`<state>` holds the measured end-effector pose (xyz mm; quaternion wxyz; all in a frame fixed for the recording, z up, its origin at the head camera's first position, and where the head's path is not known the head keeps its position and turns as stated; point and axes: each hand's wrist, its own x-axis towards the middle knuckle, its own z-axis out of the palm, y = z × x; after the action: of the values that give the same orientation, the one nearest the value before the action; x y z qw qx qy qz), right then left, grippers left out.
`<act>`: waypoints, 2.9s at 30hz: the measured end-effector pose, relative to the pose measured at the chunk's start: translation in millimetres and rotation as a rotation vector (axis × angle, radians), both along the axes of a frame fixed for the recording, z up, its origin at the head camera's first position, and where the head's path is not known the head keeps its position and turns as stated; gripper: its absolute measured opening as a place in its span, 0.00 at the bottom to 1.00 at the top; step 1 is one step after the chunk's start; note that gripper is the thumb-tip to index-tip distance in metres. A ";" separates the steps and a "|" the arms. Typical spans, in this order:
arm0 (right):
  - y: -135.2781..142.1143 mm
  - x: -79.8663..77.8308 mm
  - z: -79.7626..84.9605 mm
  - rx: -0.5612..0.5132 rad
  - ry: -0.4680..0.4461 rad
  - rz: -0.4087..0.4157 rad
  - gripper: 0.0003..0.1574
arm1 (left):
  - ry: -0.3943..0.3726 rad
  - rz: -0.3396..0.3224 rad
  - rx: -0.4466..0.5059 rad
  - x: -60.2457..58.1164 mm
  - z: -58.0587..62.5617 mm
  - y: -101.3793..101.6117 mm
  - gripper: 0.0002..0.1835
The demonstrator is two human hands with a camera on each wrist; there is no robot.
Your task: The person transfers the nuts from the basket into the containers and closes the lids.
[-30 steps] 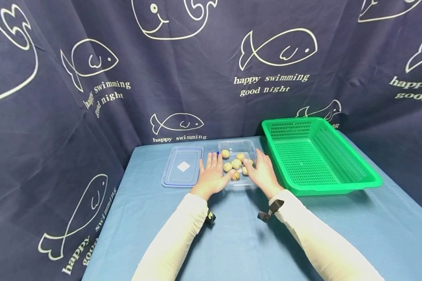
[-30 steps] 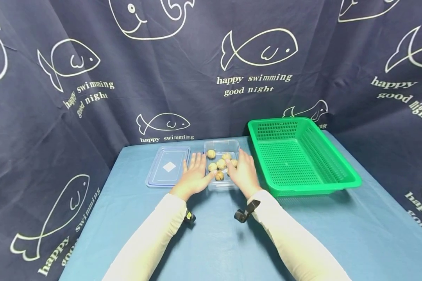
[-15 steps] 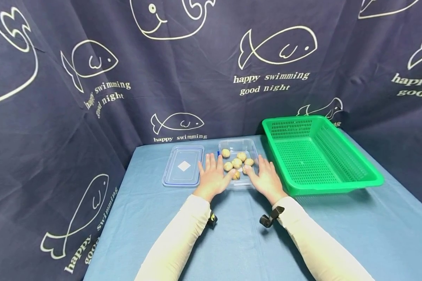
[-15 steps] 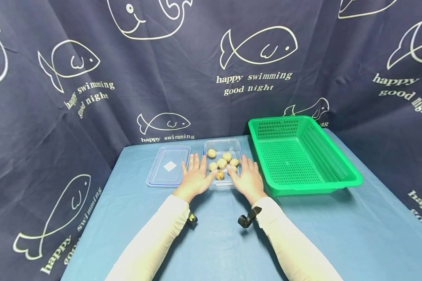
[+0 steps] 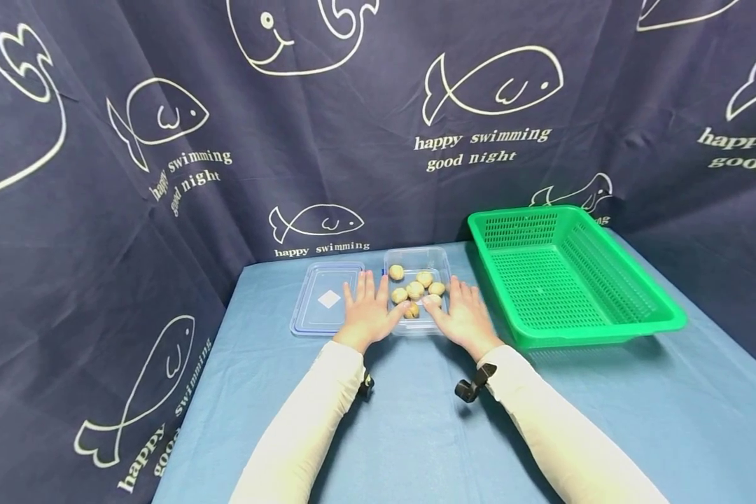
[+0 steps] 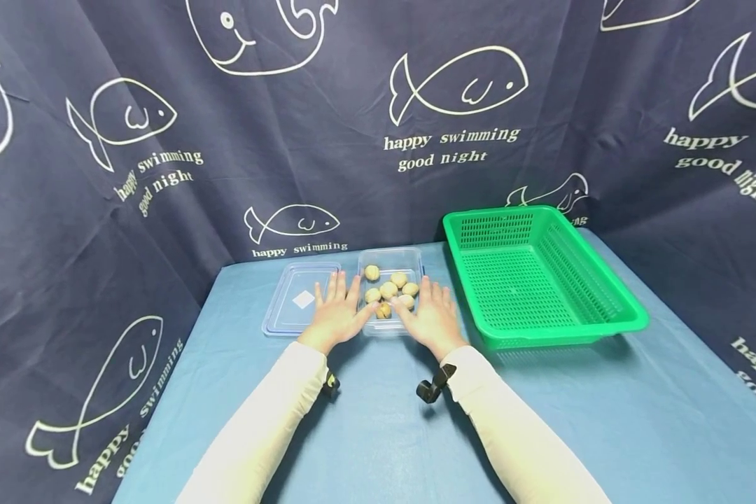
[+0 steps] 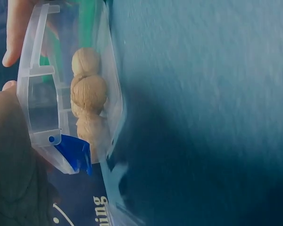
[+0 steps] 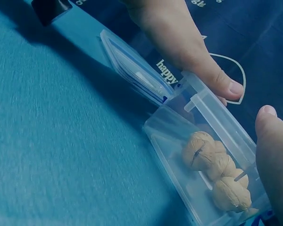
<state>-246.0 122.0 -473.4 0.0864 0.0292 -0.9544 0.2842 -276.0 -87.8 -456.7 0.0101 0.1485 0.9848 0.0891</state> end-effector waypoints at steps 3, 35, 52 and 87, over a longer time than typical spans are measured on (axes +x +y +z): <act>-2.7 -2.1 0.7 0.016 -0.028 -0.001 0.62 | -0.002 -0.001 0.002 -1.6 1.9 -3.5 0.46; -146.0 -45.0 56.8 -0.280 -0.141 0.230 0.57 | -0.034 0.244 0.278 -39.5 11.8 -154.9 0.41; -177.3 -74.4 36.2 -0.455 -0.399 0.021 0.47 | -0.267 0.329 0.627 -51.2 5.7 -155.2 0.45; -85.8 -78.5 115.8 -1.101 -0.733 0.061 0.49 | -0.549 0.416 1.166 -39.7 89.3 -141.3 0.47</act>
<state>-324.5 36.3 -357.7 -0.2498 -0.0906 -0.6359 0.7246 -315.7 -229.1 -367.3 0.1609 -0.0908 0.7454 0.6405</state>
